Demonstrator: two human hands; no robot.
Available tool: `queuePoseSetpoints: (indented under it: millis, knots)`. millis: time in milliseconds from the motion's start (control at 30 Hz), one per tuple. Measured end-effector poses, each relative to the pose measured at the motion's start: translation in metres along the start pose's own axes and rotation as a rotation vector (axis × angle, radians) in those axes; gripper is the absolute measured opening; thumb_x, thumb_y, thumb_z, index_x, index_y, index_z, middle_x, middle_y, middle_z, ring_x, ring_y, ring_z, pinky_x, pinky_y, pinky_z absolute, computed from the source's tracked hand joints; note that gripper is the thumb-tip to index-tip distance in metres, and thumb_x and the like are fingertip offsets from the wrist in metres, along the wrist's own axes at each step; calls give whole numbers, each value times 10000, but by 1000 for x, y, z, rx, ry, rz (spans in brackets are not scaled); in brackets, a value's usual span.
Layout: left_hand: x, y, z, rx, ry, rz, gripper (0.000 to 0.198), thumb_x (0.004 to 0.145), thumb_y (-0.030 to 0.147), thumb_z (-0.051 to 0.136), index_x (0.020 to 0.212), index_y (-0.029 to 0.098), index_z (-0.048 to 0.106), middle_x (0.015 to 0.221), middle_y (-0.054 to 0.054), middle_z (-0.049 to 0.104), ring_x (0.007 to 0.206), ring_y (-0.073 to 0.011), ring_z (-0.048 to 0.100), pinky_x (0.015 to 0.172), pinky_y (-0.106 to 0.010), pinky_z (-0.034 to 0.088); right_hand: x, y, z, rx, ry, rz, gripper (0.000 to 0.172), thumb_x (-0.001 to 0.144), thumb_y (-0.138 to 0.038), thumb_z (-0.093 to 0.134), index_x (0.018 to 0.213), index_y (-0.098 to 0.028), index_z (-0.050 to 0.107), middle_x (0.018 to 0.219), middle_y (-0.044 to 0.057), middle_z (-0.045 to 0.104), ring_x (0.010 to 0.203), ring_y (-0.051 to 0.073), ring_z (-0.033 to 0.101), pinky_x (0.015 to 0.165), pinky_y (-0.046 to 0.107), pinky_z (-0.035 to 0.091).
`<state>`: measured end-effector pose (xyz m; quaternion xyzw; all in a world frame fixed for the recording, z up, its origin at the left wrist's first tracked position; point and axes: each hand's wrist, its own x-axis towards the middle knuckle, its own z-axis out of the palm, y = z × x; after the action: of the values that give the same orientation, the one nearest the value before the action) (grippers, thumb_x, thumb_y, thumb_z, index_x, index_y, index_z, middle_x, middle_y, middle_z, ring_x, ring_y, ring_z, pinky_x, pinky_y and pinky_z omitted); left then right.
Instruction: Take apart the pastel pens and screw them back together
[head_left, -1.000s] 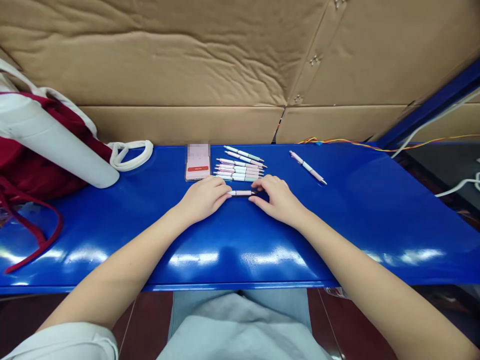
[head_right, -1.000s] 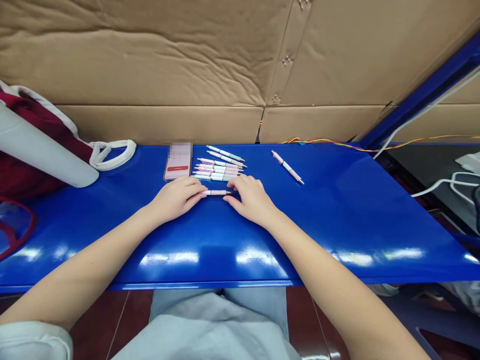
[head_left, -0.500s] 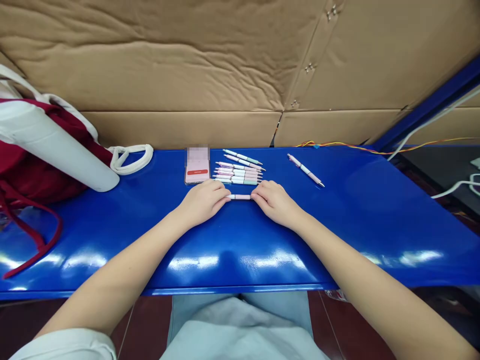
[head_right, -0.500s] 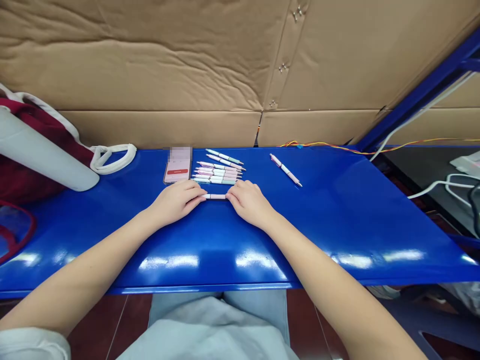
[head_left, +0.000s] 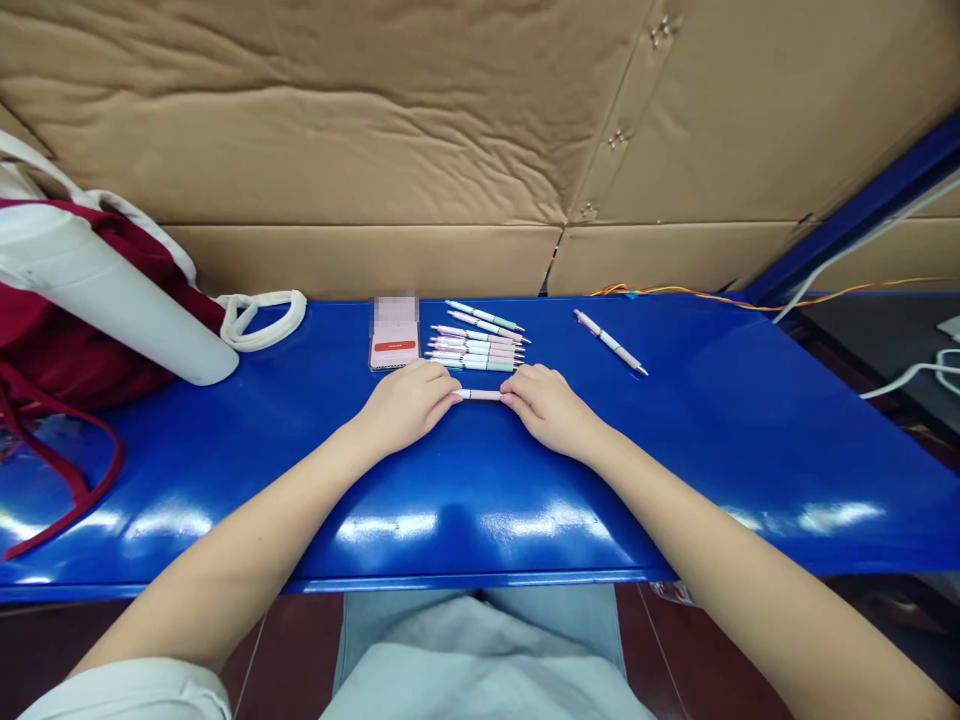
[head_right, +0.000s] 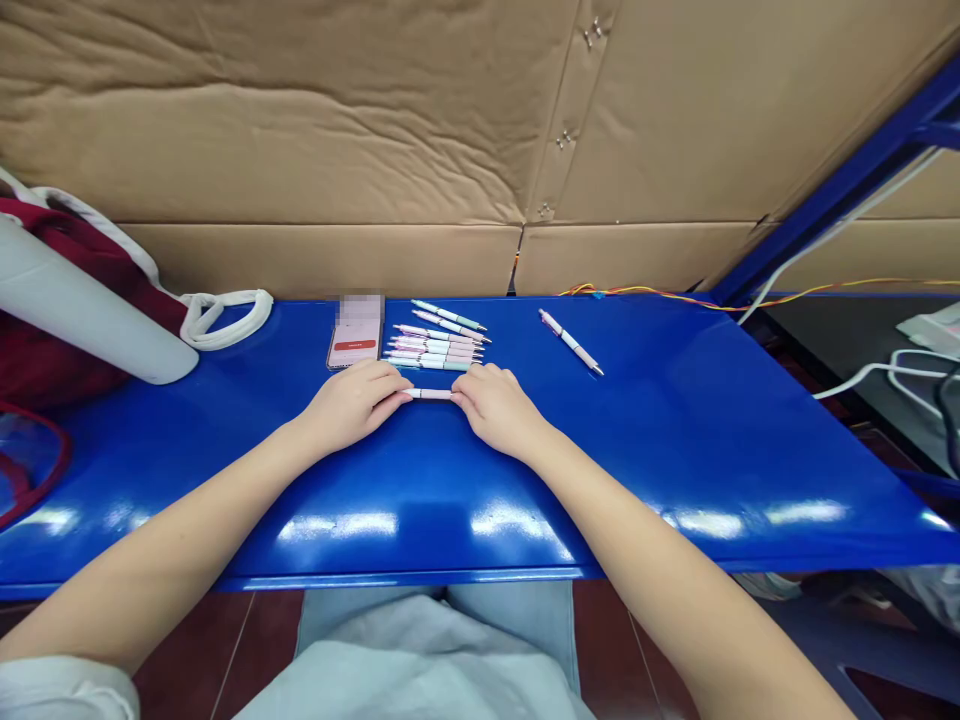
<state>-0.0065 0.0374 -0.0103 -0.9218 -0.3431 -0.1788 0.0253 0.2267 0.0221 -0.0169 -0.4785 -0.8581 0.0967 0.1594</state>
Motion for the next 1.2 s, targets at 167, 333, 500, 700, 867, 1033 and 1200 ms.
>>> queuePoseSetpoints:
  millis: [167, 333, 500, 700, 867, 1033, 1200]
  knots:
    - [0, 0, -1, -45, 5, -36, 317, 942, 390, 412, 1047, 179, 625, 976, -70, 638, 898, -201, 563, 804, -327, 451, 0, 5, -10, 12, 39, -21, 238, 923, -263, 397, 887, -195, 623, 865, 78, 604, 825, 215, 517, 768, 348, 374]
    - [1, -6, -3, 33, 23, -167, 486, 865, 496, 507, 1214, 160, 540, 1167, -115, 590, 1031, -281, 510, 873, -421, 428, -11, 40, -45, 36, 330, 170, 206, 875, -280, 420, 822, -205, 604, 822, 76, 608, 830, 229, 550, 766, 352, 404]
    - [2, -9, 1, 94, -16, -185, 436, 887, 372, 484, 1254, 138, 512, 1219, -109, 575, 1067, -289, 484, 908, -435, 409, -21, 80, -59, -95, 417, 669, 177, 826, -289, 436, 796, -197, 585, 831, 98, 611, 805, 250, 552, 686, 347, 397]
    - [2, -7, 3, 101, -12, -167, 357, 894, 325, 474, 1200, 161, 559, 1208, -109, 580, 1060, -293, 489, 890, -455, 423, -22, 93, -49, -274, 118, 821, 206, 762, -363, 506, 801, -199, 625, 892, 118, 612, 818, 291, 566, 662, 381, 392]
    - [4, -9, 8, 102, 2, -155, 311, 898, 255, 463, 1173, 162, 573, 1133, -127, 590, 1010, -278, 497, 855, -445, 432, -17, 72, -43, -384, 275, 632, 349, 759, -402, 545, 1003, -162, 615, 952, 159, 604, 861, 324, 550, 671, 395, 384]
    - [6, -9, 10, 100, -22, -134, 246, 901, 204, 446, 1068, 167, 623, 1057, -109, 603, 966, -260, 502, 821, -408, 430, -4, 26, -24, -266, 221, 154, 296, 860, -316, 481, 1095, -206, 625, 953, 122, 615, 868, 281, 537, 704, 374, 370]
    - [4, -9, 6, 100, -57, -100, 250, 910, 212, 434, 1079, 170, 613, 1014, -92, 609, 943, -239, 524, 840, -400, 418, 1, 6, -12, -267, 45, 41, 287, 877, -301, 493, 1097, -195, 645, 955, 118, 604, 847, 257, 526, 712, 366, 355]
